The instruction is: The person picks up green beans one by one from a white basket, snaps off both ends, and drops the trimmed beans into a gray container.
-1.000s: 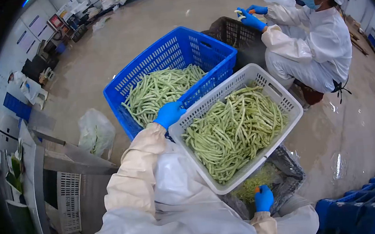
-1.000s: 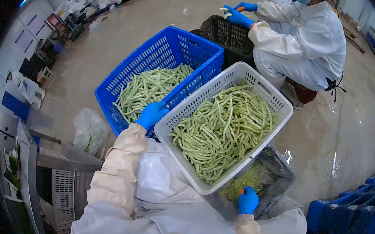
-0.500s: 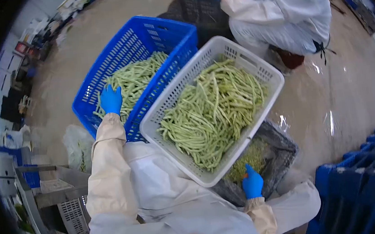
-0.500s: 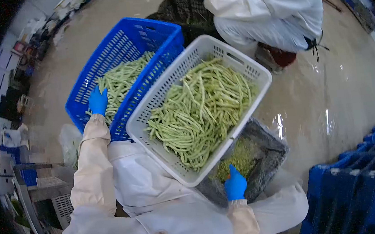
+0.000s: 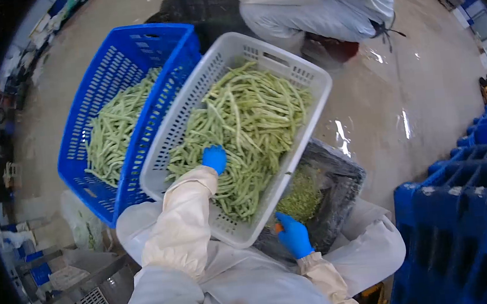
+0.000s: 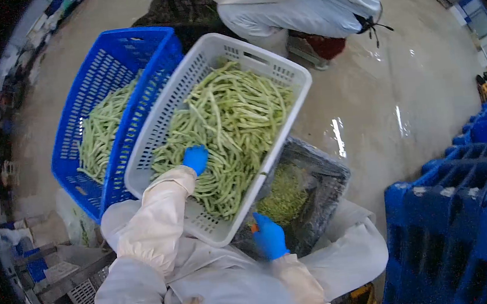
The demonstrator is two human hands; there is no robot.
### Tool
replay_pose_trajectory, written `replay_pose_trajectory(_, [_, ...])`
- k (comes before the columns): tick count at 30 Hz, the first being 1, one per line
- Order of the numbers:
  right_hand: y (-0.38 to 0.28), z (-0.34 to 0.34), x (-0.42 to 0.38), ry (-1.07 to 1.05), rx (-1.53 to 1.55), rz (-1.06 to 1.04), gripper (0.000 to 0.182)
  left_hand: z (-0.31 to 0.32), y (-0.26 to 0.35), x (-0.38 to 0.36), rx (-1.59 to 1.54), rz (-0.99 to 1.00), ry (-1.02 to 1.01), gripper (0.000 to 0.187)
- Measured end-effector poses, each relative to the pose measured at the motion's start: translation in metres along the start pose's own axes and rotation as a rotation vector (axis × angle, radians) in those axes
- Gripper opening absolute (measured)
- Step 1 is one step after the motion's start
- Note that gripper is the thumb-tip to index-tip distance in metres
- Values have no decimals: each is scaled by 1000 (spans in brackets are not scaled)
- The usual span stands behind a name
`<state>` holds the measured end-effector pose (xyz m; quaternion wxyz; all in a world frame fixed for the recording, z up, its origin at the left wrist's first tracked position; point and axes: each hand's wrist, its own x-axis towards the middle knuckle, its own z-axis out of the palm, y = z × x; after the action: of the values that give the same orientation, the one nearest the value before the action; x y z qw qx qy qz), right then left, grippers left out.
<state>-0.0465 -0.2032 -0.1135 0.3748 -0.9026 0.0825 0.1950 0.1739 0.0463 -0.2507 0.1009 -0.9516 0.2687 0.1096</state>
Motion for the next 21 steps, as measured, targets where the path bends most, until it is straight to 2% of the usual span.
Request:
replay_pose_trajectory(1, [1,0,0,10,0,-32,32,9,5,2,31,-103,74,13])
replay_pose_trajectory(2, [3,1,0,19,3,-72,32,17,10,5,18,-89,79,13])
replay_pose_trajectory(4, [11,10,1,41,-16,-69,32,29,8,9,17,-149,-11,15])
replay_pose_trajectory(8, [13,12,1,66,-6,-114,33,44,2,0,161,15,14,17])
replay_pose_trajectory(10, [11,12,-2,60,-31,-108,33,38,-1,-4,202,46,-80,18])
replay_pose_trajectory(13, [11,12,-4,9,-81,-123,32,64,-6,-11,116,-81,23,21])
replay_pose_trajectory(14, [15,14,-6,8,-107,-131,32,59,-6,-10,75,-105,-79,25])
replay_pose_trajectory(15, [16,15,-8,37,-26,-124,28,104,-15,-3,153,-100,146,25])
replay_pose_trajectory(16, [22,20,-8,30,-28,-122,27,104,-14,3,59,-172,87,23])
replay_pose_trajectory(17, [22,16,-9,-1,-46,-121,27,47,-5,-5,164,-54,-126,23])
replay_pose_trajectory(18, [21,11,-10,-40,-61,-127,27,12,-2,-9,186,47,-158,18])
replay_pose_trajectory(20, [19,7,-4,-52,-132,-94,28,-14,-3,-8,40,37,-6,11])
replay_pose_trajectory(21, [17,8,-4,-99,-201,-60,30,-29,-6,-8,57,40,0,11])
